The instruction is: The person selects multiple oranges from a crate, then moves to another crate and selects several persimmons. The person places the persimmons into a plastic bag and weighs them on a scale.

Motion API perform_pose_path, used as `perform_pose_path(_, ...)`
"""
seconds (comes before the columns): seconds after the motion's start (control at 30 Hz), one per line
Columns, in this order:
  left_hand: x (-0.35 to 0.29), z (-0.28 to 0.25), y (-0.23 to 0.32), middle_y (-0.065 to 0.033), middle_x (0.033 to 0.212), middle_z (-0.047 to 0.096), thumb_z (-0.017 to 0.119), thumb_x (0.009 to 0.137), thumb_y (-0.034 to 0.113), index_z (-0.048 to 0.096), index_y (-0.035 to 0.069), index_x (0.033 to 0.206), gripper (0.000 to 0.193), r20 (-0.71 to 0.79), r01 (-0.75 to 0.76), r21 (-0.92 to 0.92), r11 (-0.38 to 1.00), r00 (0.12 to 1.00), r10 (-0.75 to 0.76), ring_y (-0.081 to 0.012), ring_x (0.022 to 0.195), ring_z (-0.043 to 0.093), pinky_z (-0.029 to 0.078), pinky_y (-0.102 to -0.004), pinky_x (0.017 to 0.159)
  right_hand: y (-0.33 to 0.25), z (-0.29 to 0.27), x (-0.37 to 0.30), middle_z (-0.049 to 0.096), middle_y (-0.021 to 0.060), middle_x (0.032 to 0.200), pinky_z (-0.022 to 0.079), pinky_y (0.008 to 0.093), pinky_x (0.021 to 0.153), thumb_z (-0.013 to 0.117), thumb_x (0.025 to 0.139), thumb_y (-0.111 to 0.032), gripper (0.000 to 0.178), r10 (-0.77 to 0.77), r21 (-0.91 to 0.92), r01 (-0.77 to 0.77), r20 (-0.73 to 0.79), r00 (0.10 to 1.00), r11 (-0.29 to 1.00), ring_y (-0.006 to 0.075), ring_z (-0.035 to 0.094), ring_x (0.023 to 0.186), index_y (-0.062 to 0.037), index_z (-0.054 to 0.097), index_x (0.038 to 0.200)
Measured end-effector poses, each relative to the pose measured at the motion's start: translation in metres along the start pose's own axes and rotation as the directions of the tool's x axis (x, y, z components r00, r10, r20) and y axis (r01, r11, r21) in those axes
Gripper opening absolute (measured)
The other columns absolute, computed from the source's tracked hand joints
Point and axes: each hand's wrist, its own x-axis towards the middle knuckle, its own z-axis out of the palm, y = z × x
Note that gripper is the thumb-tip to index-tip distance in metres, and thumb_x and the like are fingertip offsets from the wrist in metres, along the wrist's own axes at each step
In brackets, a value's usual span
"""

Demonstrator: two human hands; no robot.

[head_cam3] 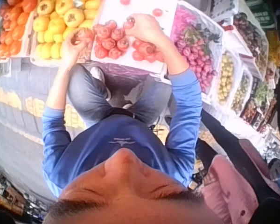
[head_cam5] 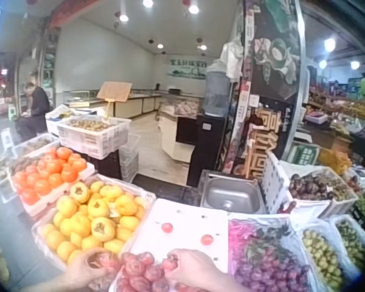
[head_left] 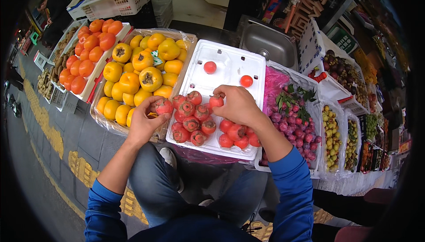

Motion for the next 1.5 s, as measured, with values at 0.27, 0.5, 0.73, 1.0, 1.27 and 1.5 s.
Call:
perform_pose_path(0.27, -0.016, 0.01, 0.038, -0.0086, 0.121, 0.067, 0.081, 0.085, 0.005, 0.055, -0.003, 0.134, 0.056, 0.079, 0.01, -0.244, 0.97, 0.997, 0.01, -0.0129, 0.103, 0.066, 0.056, -0.0271, 0.088, -0.014, -0.008, -0.013, 0.073, 0.0179, 0.103, 0.054, 0.0432, 0.088, 0.075, 0.077, -0.022, 0.044, -0.099, -0.19, 0.099, 0.008, 0.995, 0.977, 0.0339, 0.067, 0.106, -0.0039, 0.072, 0.117)
perform_pose_path(0.5, -0.055, 0.099, 0.059, -0.0044, 0.103, 0.074, 0.077, 0.093, 0.011, 0.059, -0.002, 0.128, 0.041, 0.405, 0.279, -0.431, 0.859, 0.91, -0.092, -0.0072, 0.086, 0.066, 0.052, -0.0218, 0.07, -0.017, -0.009, -0.117, 0.063, 0.0096, 0.12, 0.057, 0.0374, 0.08, 0.086, 0.074, -0.02, 0.068, -0.443, -0.017, 0.451, -0.224, 0.868, 0.892, 0.0282, 0.066, 0.106, -0.0101, 0.06, 0.135)
perform_pose_path(0.73, -0.083, 0.141, 0.046, -0.0103, 0.093, 0.071, 0.083, 0.088, 0.026, 0.064, -0.001, 0.124, 0.048, 0.487, -0.087, 0.186, 0.979, 0.873, -0.015, -0.02, 0.078, 0.069, 0.055, -0.0324, 0.069, 0.019, 0.04, -0.183, 0.065, 0.0144, 0.117, 0.06, 0.035, 0.084, 0.085, 0.072, -0.01, 0.055, -0.156, -0.039, 0.153, -0.414, 0.897, 0.987, 0.0286, 0.07, 0.1, -0.0027, 0.063, 0.122)
perform_pose_path(1.0, -0.034, 0.154, 0.045, -0.0094, 0.108, 0.061, 0.082, 0.077, 0.024, 0.065, 0.008, 0.122, 0.05, 0.582, -0.74, 0.611, 0.281, 0.66, 0.475, -0.0272, 0.092, 0.063, 0.056, -0.0383, 0.071, 0.017, 0.06, -0.183, 0.064, 0.0172, 0.114, 0.057, 0.0362, 0.086, 0.083, 0.073, -0.003, 0.055, 0.018, 0.13, 0.076, -0.6, 0.8, 0.989, 0.0299, 0.067, 0.104, -0.0008, 0.059, 0.123)
perform_pose_path(1.27, -0.029, 0.15, 0.038, -0.009, 0.085, 0.061, 0.073, 0.084, 0.019, 0.062, 0.003, 0.093, 0.021, 0.492, -0.734, 0.604, 0.31, 0.649, 0.58, -0.0251, 0.08, 0.065, 0.057, -0.037, 0.066, 0.033, 0.016, -0.119, 0.067, 0.0126, 0.105, 0.052, 0.0435, 0.085, 0.08, 0.073, -0.003, 0.044, -0.155, -0.1, 0.12, -0.522, 0.839, 0.988, 0.0332, 0.064, 0.097, -0.0028, 0.063, 0.114)
perform_pose_path(1.5, -0.027, 0.149, 0.04, -0.0098, 0.091, 0.061, 0.08, 0.079, 0.022, 0.063, 0.004, 0.101, 0.033, 0.533, -0.727, 0.604, 0.327, 0.673, 0.513, -0.0267, 0.083, 0.063, 0.055, -0.0376, 0.068, 0.034, 0.01, -0.103, 0.069, 0.0069, 0.098, 0.048, 0.0416, 0.088, 0.08, 0.072, -0.005, 0.042, -0.151, -0.225, 0.072, -0.36, 0.921, 0.972, 0.03, 0.061, 0.096, -0.0061, 0.065, 0.112)
